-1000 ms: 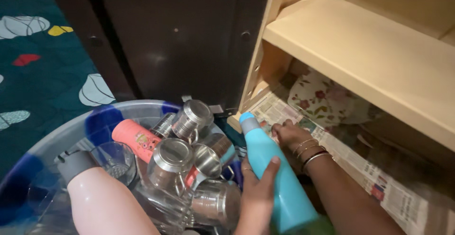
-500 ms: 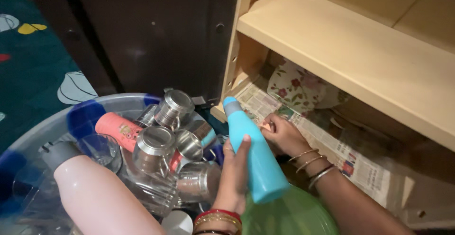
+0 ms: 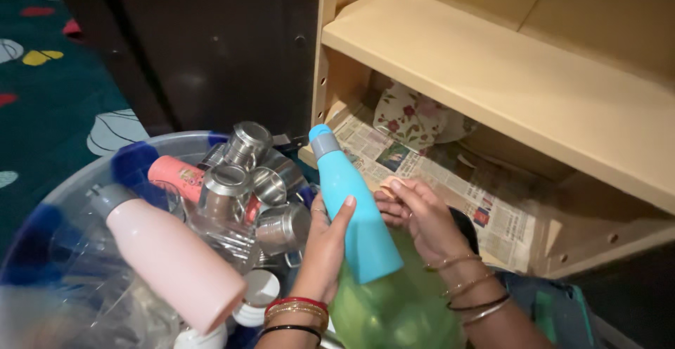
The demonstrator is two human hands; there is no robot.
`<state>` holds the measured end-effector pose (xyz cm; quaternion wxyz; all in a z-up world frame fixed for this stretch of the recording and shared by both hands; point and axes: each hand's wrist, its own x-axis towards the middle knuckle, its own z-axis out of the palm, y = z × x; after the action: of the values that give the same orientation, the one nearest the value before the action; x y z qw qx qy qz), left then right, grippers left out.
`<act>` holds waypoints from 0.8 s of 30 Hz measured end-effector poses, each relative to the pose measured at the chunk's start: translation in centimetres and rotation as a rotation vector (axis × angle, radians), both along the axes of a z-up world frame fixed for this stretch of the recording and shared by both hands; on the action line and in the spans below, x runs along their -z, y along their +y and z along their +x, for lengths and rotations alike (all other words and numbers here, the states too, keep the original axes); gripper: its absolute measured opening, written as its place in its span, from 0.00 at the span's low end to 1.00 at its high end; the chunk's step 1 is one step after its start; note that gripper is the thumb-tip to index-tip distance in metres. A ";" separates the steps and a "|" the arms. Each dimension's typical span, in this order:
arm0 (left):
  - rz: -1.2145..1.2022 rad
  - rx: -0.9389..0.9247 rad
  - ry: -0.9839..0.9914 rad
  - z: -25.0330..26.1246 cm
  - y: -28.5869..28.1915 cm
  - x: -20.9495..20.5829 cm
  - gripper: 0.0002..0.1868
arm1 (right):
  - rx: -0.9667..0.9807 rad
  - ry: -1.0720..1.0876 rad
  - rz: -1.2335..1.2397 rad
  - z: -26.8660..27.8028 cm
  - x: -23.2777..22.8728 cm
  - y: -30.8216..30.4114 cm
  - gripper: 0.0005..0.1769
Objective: The person removes various kitchen items from a cabinet and places them into a plastic basin. They handle cups, glasses, metal tumblers, plates, and a water bottle, moving them one at a time from the cabinet to the basin.
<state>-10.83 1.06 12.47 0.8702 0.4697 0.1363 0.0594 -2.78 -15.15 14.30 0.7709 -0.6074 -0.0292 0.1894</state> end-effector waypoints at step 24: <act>0.375 -0.480 -0.166 -18.9 2.7 -8.0 0.43 | 0.145 0.010 0.157 -18.4 -3.0 -0.3 0.21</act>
<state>-29.72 3.80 20.46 0.7376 0.5700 0.1586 0.3254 -21.14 -15.46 17.33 0.8278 -0.5450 0.0040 0.1331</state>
